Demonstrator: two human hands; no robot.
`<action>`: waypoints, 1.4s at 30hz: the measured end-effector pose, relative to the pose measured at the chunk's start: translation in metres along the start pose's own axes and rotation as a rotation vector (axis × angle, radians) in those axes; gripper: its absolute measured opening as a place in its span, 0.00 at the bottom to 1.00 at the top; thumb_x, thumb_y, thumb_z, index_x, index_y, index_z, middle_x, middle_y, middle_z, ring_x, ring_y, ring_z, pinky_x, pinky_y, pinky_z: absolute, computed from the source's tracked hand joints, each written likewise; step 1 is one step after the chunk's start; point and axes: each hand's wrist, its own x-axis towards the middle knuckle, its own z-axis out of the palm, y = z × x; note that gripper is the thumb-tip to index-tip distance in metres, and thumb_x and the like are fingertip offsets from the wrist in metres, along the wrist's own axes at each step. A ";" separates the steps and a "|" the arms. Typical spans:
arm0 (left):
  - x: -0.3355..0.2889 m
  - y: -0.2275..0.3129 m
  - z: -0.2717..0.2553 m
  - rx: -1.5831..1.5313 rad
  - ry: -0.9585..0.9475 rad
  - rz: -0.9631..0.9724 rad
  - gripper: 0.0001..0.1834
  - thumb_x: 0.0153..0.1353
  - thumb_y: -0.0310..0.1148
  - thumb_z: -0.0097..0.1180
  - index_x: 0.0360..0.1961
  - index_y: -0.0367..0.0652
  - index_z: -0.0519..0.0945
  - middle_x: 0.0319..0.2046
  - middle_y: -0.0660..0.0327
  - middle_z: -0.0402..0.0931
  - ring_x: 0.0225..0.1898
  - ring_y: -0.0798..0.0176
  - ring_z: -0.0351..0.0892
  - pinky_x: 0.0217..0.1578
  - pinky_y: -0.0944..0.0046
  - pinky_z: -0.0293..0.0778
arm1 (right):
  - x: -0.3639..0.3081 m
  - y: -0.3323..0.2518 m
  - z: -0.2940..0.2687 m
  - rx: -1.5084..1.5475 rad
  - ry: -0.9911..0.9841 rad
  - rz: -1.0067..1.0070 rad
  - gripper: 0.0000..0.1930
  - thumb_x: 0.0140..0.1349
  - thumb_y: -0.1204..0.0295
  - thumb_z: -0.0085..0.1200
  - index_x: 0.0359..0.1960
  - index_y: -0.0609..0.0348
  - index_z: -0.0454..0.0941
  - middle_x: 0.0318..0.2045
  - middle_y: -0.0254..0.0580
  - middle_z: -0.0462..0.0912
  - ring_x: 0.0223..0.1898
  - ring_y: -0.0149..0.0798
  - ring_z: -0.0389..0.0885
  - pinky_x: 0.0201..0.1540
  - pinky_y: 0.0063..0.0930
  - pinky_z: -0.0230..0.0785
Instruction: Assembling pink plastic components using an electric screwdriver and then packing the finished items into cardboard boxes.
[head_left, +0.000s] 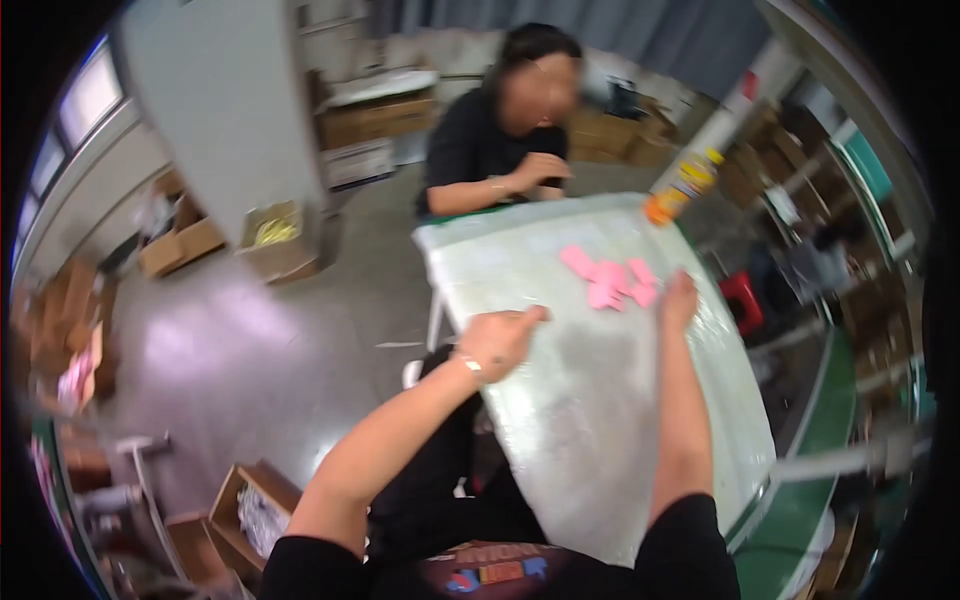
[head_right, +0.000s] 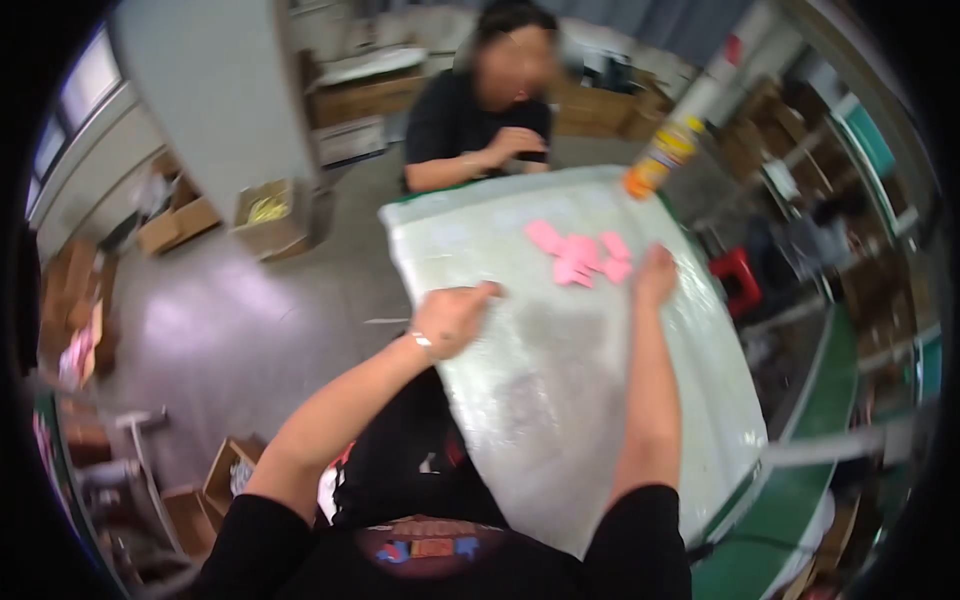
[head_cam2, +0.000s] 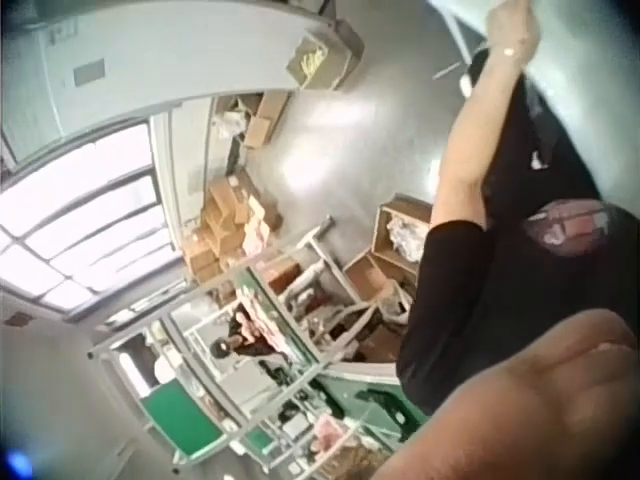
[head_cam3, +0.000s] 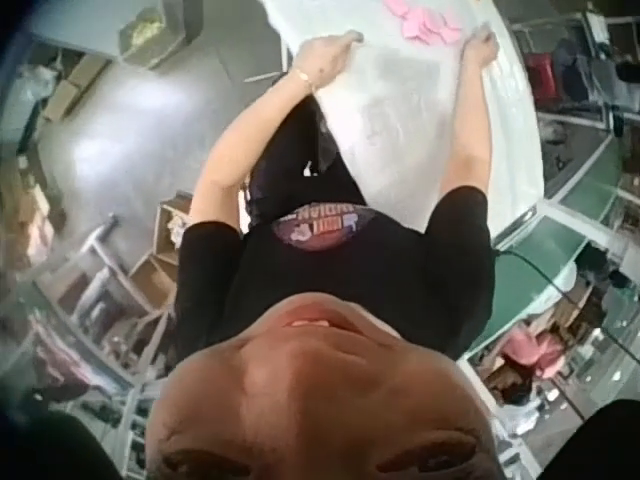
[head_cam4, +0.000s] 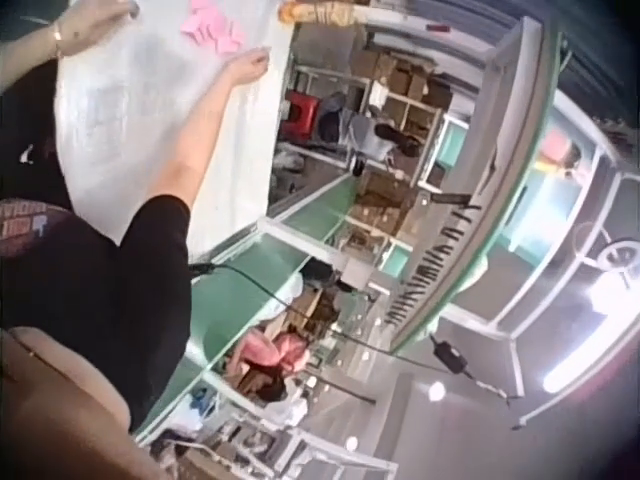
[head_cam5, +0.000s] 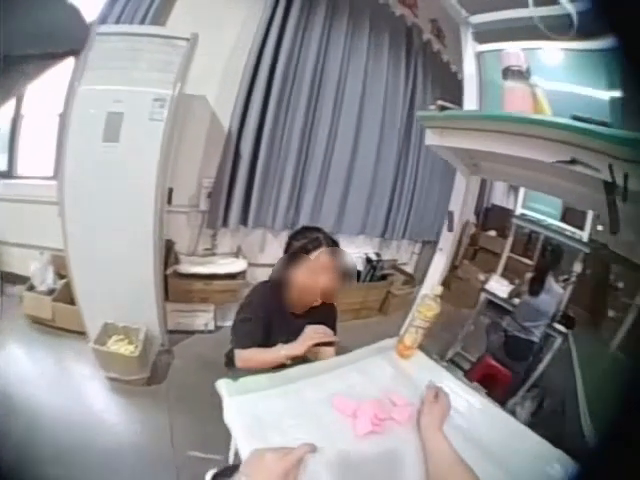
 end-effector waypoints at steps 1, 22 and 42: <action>0.005 0.009 0.003 -0.022 0.018 0.046 0.14 0.59 0.25 0.45 0.44 0.51 0.75 0.23 0.53 0.78 0.26 0.46 0.79 0.27 0.52 0.75 | -0.004 -0.020 -0.023 0.080 0.028 0.056 0.22 0.64 0.53 0.45 0.44 0.59 0.80 0.44 0.54 0.80 0.48 0.52 0.76 0.52 0.40 0.66; 0.151 0.041 0.086 0.444 -0.401 -0.091 0.20 0.57 0.31 0.51 0.52 0.47 0.70 0.31 0.47 0.81 0.33 0.45 0.82 0.35 0.50 0.76 | -0.044 -0.114 -0.093 -0.190 -0.728 -0.546 0.48 0.32 0.47 0.71 0.61 0.45 0.69 0.66 0.48 0.57 0.65 0.54 0.59 0.64 0.40 0.58; 0.142 0.039 0.084 -0.515 -0.182 -0.091 0.12 0.68 0.29 0.41 0.44 0.41 0.77 0.28 0.56 0.78 0.32 0.67 0.76 0.37 0.66 0.71 | -0.089 -0.109 -0.117 0.078 -0.287 -0.577 0.27 0.35 0.65 0.66 0.43 0.54 0.77 0.52 0.42 0.70 0.44 0.49 0.75 0.45 0.40 0.72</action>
